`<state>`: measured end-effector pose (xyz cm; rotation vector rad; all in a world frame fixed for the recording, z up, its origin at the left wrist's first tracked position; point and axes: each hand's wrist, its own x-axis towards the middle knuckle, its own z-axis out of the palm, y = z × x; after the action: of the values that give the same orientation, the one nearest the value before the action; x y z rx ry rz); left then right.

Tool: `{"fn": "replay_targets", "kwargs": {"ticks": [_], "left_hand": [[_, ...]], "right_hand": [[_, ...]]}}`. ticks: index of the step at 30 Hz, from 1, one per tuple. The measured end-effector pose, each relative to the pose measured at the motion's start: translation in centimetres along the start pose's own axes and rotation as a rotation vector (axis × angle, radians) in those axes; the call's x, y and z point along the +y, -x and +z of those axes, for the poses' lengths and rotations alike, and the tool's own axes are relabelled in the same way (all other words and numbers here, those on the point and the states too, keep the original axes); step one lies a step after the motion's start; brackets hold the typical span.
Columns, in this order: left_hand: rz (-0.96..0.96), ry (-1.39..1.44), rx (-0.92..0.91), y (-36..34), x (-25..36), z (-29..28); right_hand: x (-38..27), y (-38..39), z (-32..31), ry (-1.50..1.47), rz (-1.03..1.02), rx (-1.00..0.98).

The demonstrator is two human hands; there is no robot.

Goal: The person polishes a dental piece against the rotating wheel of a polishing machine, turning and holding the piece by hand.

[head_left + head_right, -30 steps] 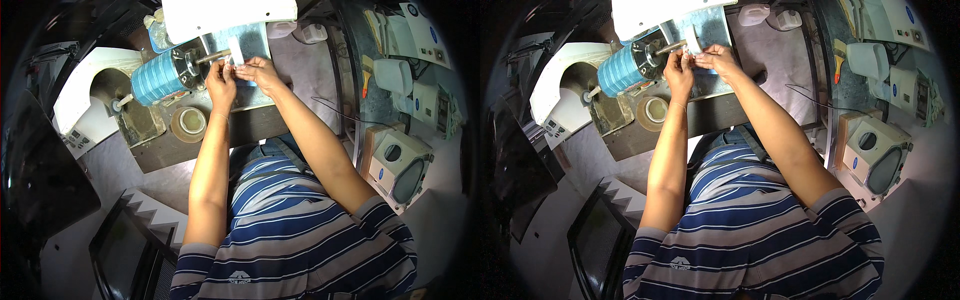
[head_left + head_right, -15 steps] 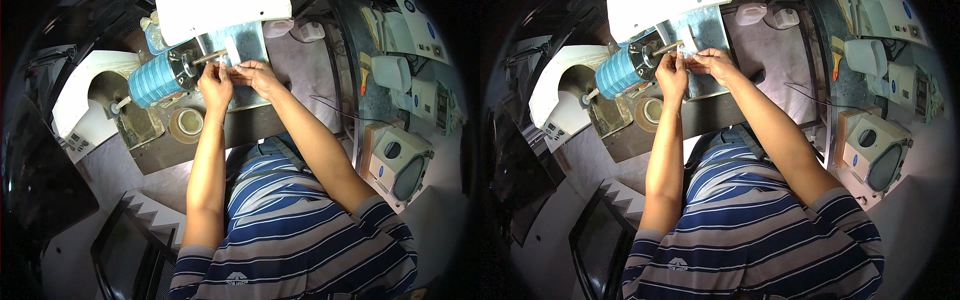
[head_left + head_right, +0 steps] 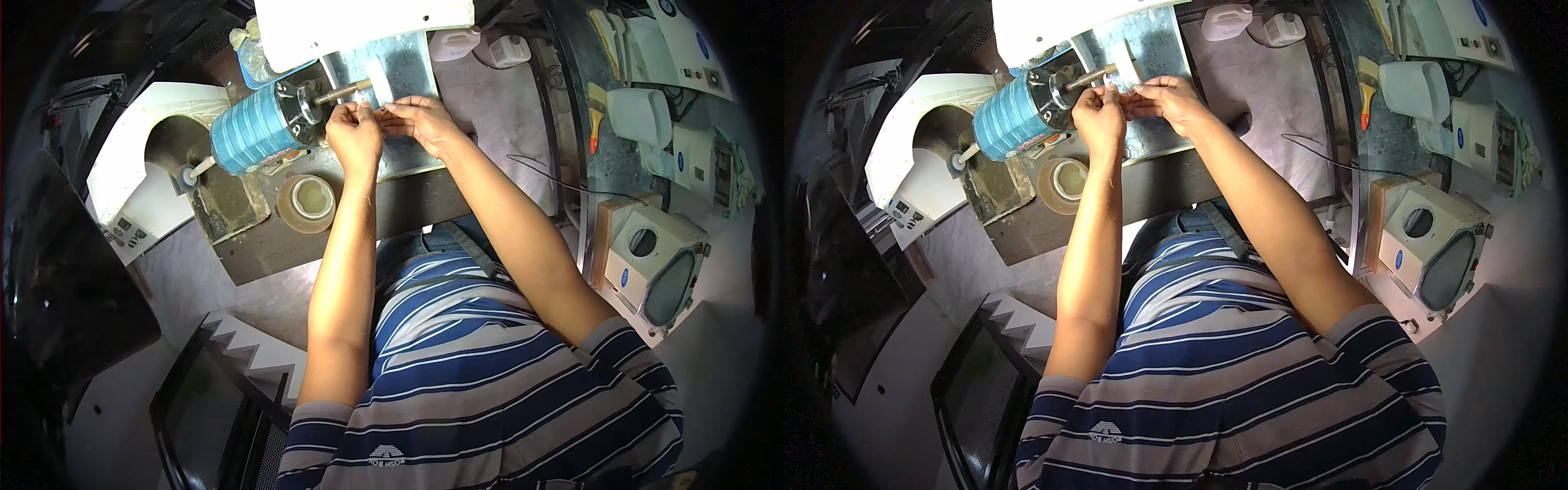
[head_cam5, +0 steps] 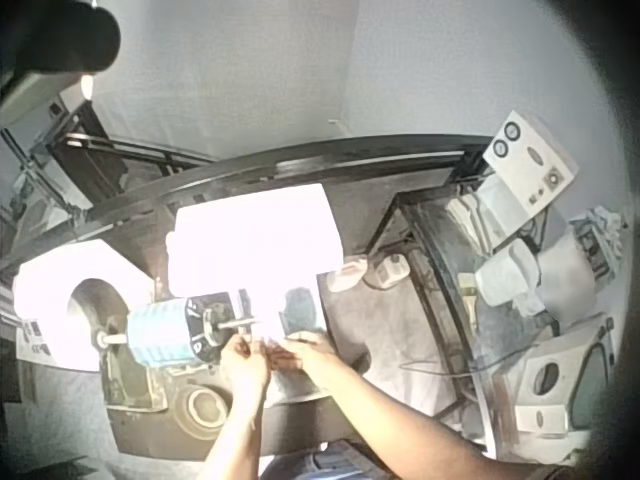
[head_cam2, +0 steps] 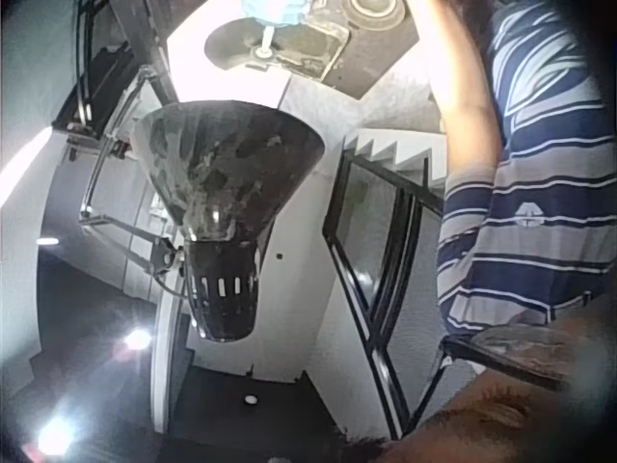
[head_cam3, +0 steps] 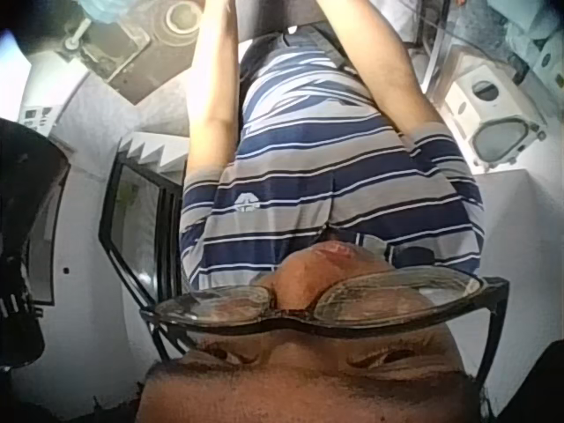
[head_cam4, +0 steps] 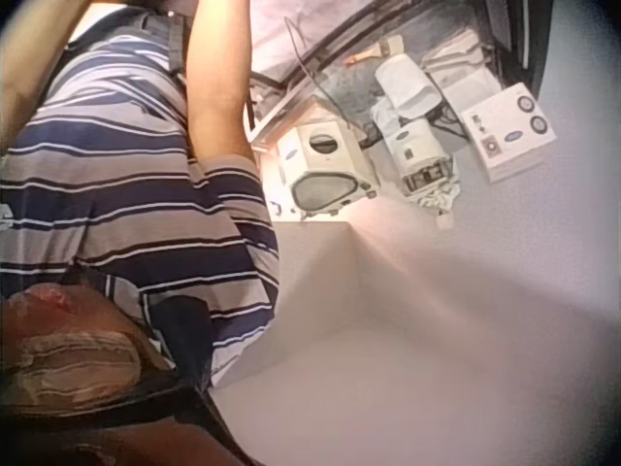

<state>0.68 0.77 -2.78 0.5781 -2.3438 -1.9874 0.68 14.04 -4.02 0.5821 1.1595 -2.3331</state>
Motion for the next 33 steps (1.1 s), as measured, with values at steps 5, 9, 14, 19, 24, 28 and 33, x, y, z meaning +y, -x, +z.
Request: {"fn": "replay_targets", "kwargs": {"ticks": [5, 9, 14, 19, 24, 28, 33], "left_hand": [[0.012, -0.029, -0.032, 0.0, 0.2, -0.3], [0.040, 0.097, -0.105, 0.9, 0.7, -1.1], [0.122, 0.117, -0.151, 1.1, 0.2, -1.8], [0.195, 0.048, -0.152, 0.7, -0.5, -2.0], [0.097, 0.153, -0.148, 0.5, -0.6, -1.8], [-0.034, 0.231, -0.118, 0.3, -0.1, -1.4], [-0.085, 0.152, -0.053, 0.4, 0.9, -0.6]], "right_hand": [[0.2, 0.0, -0.2, 0.004, -0.007, 0.009], [0.3, 0.3, -0.1, 0.022, -0.014, -0.013], [0.6, 0.2, -0.2, 0.024, -0.039, -0.018], [1.1, -0.1, -0.3, 0.012, -0.039, 0.015], [1.5, -0.3, -0.5, 0.040, -0.038, 0.016], [1.1, 0.0, -0.1, 0.069, -0.022, 0.037], [1.0, -0.2, -0.2, -0.002, -0.020, 0.009]]}}
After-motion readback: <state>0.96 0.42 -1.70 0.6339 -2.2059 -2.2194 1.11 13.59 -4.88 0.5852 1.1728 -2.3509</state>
